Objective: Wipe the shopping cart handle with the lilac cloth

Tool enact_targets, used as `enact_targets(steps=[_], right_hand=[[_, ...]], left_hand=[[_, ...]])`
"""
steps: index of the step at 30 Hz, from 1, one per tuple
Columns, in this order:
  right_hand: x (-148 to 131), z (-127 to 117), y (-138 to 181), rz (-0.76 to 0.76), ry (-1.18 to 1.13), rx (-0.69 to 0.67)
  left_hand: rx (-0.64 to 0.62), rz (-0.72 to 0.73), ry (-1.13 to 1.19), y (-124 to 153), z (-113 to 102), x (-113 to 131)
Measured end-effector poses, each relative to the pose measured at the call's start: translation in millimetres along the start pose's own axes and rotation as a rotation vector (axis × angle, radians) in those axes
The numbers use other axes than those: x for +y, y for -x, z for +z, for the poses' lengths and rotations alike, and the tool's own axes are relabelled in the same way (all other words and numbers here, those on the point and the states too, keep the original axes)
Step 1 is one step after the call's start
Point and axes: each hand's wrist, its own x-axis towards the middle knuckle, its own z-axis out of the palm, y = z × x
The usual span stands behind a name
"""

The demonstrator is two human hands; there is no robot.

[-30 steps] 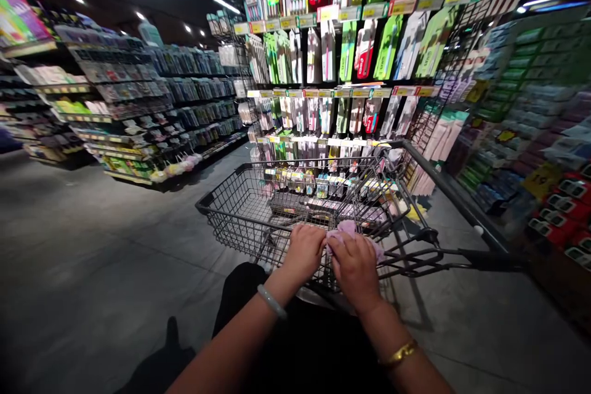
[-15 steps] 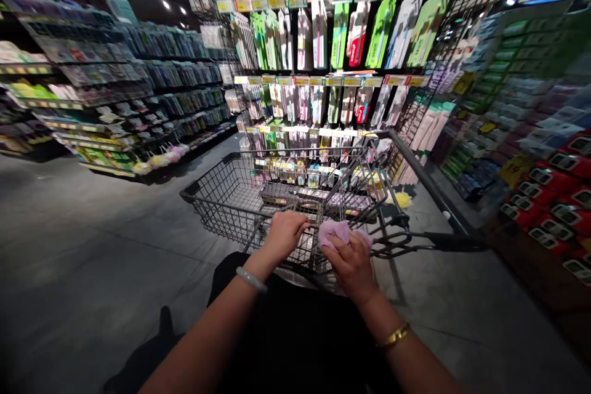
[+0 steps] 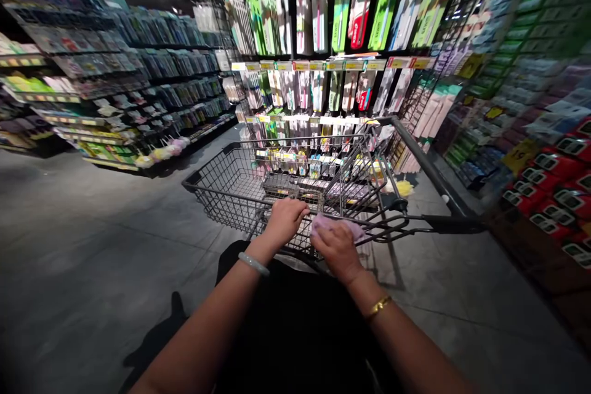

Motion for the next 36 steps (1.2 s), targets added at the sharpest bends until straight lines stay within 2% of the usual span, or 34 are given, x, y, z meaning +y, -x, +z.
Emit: enact_targets(steps=[3, 5, 6, 9, 12, 16, 18, 22, 25, 28, 30, 32, 36], right_hand=[[0, 17, 17, -0.149, -0.022, -0.149], [-1, 13, 19, -0.164, -0.068, -0.223], [-1, 8, 15, -0.148, -0.085, -0.21], [-2, -6, -1, -0.038, -0.087, -0.059], [-1, 1, -3, -0.009, -0.044, -0.018], [-7, 25, 14, -0.151, -0.085, -0.253], [-12, 25, 12, -0.121, -0.141, -0.299], [-13, 5, -19, 0.01, -0.151, -0.082], [-9, 6, -29, -0.007, -0.084, 0.038], [-10, 18, -20, -0.096, -0.076, -0.012], [-12, 16, -17, -0.093, -0.127, -0.079], [-11, 1, -23, -0.023, -0.175, -0.064], [4, -40, -49, 0.177, -0.106, 0.112]], left_hand=[[-0.006, 0.016, -0.006, 0, -1, 1], [0.0, 0.018, -0.008, 0, -1, 2], [0.005, 0.017, -0.007, 0, -1, 2], [0.014, 0.01, -0.006, 1, 1, 3], [0.015, 0.0, -0.003, 0, 2, 4], [0.001, 0.004, 0.011, 0, 1, 4], [-0.012, 0.004, 0.008, 0, 0, 4], [-0.019, -0.009, -0.009, 0, 0, 4], [-0.021, -0.018, -0.018, 0, 1, 4], [0.0, 0.004, -0.007, 0, 2, 3], [0.004, 0.01, 0.001, 1, 2, 2], [0.002, 0.005, 0.006, 1, 2, 2], [0.008, -0.001, 0.001, 3, 2, 2]])
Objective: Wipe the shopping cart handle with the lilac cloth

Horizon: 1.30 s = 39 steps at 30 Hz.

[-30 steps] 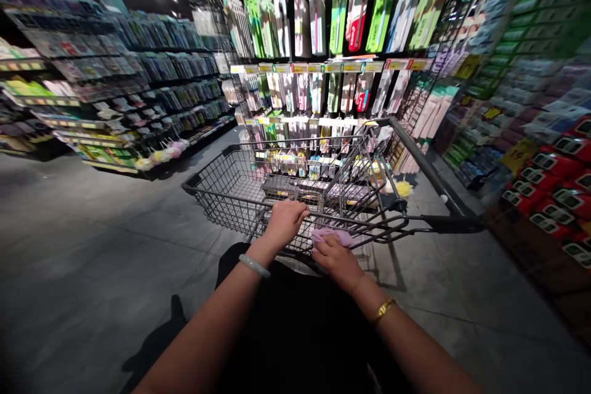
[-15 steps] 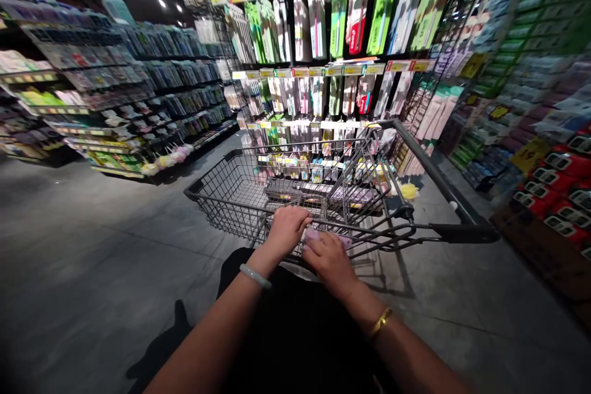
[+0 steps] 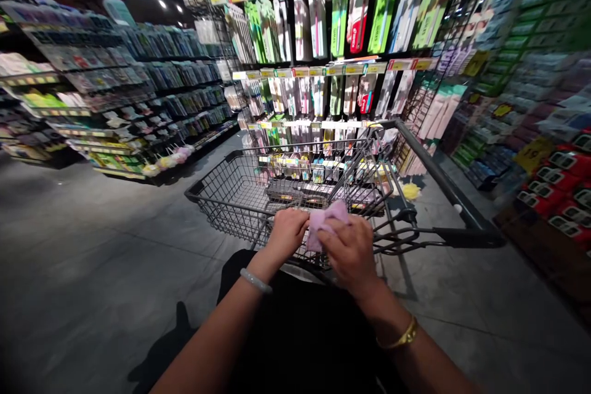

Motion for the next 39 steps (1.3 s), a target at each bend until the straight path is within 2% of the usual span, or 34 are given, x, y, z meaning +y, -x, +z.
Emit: enact_targets(steps=[3, 6, 9, 11, 15, 18, 21, 23, 25, 27, 29, 31, 33, 35, 37, 39], right_hand=[[11, -8, -11, 0.098, 0.087, -0.052], [18, -7, -7, 0.144, 0.034, -0.142], [22, -15, -6, 0.095, -0.035, -0.228], [22, -26, -10, 0.063, 0.052, -0.306], [12, -39, -18, 0.128, 0.301, -0.348], [-3, -48, -22, 0.095, 0.217, -0.398], [-8, -76, -32, -0.003, 0.055, -0.529], [-1, -104, -46, -0.039, 0.067, -0.518], [14, -128, -62, -0.075, 0.153, -0.467], [33, -138, -78, -0.154, 0.186, -0.555], [51, -132, -89, -0.255, 0.136, -0.724], [68, -115, -99, -0.329, 0.102, -0.9], [84, -96, -111, -0.35, 0.157, -1.02], [98, -81, -124, -0.329, 0.296, -1.03], [107, -71, -132, -0.271, 0.437, -0.958], [108, -66, -131, -0.221, 0.443, -0.944]], left_hand=[[-0.005, 0.001, -0.003, 1, -1, 0], [-0.009, 0.005, -0.001, 2, -2, 0], [-0.009, 0.007, 0.005, 2, -3, -2], [-0.007, 0.008, 0.014, 3, -4, -3], [-0.003, 0.014, 0.023, 4, -4, -3], [-0.006, 0.015, 0.018, 6, -4, -6], [-0.017, 0.009, 0.058, 10, -10, -11], [-0.027, -0.012, 0.134, 13, -17, -9], [0.002, -0.043, 0.191, 13, -25, 2], [0.058, -0.045, 0.19, 8, -31, 23], [0.055, 0.015, 0.17, -3, -33, 51], [-0.052, 0.077, 0.149, -19, -29, 75], [-0.131, 0.078, 0.11, -35, -23, 91], [-0.204, 0.061, 0.06, -46, -16, 98], [-0.307, 0.046, 0.019, -52, -11, 97], [-0.418, 0.04, 0.011, -53, -9, 94]])
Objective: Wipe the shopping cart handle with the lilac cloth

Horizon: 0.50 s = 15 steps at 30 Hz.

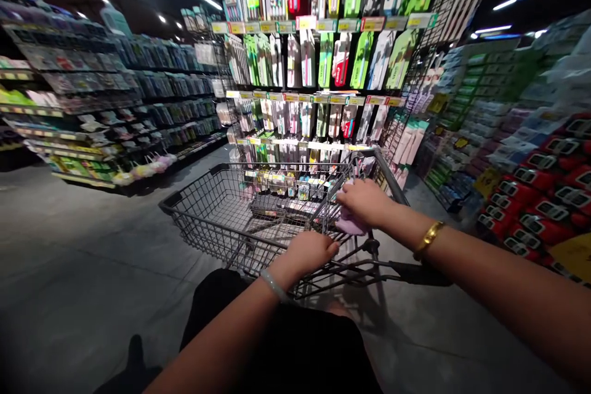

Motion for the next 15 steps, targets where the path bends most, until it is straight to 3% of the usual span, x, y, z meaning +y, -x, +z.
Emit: enact_targets(steps=[5, 7, 10, 11, 15], right_hand=[[-13, 11, 5, -0.338, -0.258, -0.153], [-7, 11, 1, -0.301, -0.191, -0.104], [2, 9, -9, -0.075, -0.083, 0.02], [1, 9, -11, -0.061, -0.12, 0.013], [-17, 17, -10, -0.357, -0.35, -0.165]], left_hand=[[-0.104, 0.009, 0.019, 5, 0, -7], [-0.094, 0.003, 0.015, 7, 0, -7], [-0.071, -0.025, 0.014, 11, -1, -7], [-0.066, -0.028, 0.014, 13, -2, -8], [-0.069, -0.012, 0.003, 20, -3, -11]])
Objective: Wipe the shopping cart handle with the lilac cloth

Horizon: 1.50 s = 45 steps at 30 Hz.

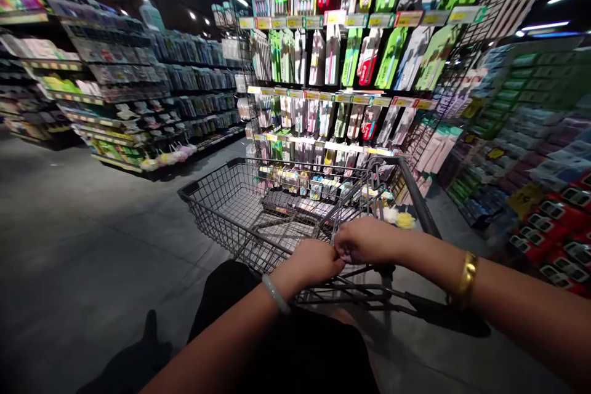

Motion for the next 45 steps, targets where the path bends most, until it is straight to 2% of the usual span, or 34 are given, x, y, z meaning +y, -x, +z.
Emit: enact_targets(steps=[2, 5, 7, 9, 11, 13, 17, 20, 22, 24, 26, 28, 30, 31, 33, 36, 38, 40, 43, 45], right_hand=[[1, 4, -3, -0.051, 0.08, 0.009], [18, -3, -7, 0.136, 0.278, 0.15], [26, -9, -8, 0.246, 0.299, 0.201], [26, -12, -6, 0.203, 0.222, 0.143], [22, -9, -4, 0.088, 0.161, 0.051], [20, -5, -4, 0.051, 0.176, 0.019], [28, -4, -14, 0.216, 0.252, 0.047], [17, -8, -27, 0.33, 0.271, 0.061], [-1, -10, -33, 0.256, 0.205, 0.011], [-15, -10, -36, 0.107, 0.085, -0.089], [-15, -10, -36, 0.015, 0.047, -0.123], [-2, -10, -36, 0.045, 0.167, -0.022], [13, -8, -35, 0.14, 0.318, 0.109], [17, -7, -33, 0.186, 0.355, 0.145], [17, -4, -29, 0.209, 0.319, 0.133], [4, -4, -20, 0.009, 0.104, 0.025], [2, -9, -12, -0.091, 0.013, 0.006], [8, -14, -7, -0.035, 0.034, 0.078], [18, -17, -2, 0.147, 0.124, 0.232], [16, -16, 0, 0.168, 0.09, 0.239]], left_hand=[[0.013, 0.013, 0.0, 3, 0, -2], [0.042, 0.008, 0.001, 6, 0, -4], [0.051, -0.005, -0.006, 7, 1, -5], [0.056, -0.009, -0.01, 7, 2, -5], [0.062, -0.006, -0.01, 8, 3, -6], [0.072, -0.003, -0.009, 9, 4, -7], [0.091, -0.011, -0.008, 10, 4, -8], [0.076, -0.013, -0.003, 11, 4, -9], [0.068, -0.005, -0.001, 13, 4, -10], [0.06, -0.001, -0.003, 15, 3, -11], [0.058, -0.003, 0.002, 18, 2, -13], [0.06, -0.005, 0.01, 20, 1, -15], [0.06, 0.0, 0.009, 22, 0, -16], [0.06, 0.004, 0.009, 23, -1, -17], [0.067, 0.01, 0.017, 24, -1, -17], [0.063, 0.003, 0.027, 25, -3, -18], [0.054, -0.003, 0.028, 25, -4, -17], [0.043, -0.007, 0.03, 25, -4, -17], [0.042, -0.006, 0.037, 24, -4, -16], [0.049, 0.002, 0.04, 24, -3, -17]])
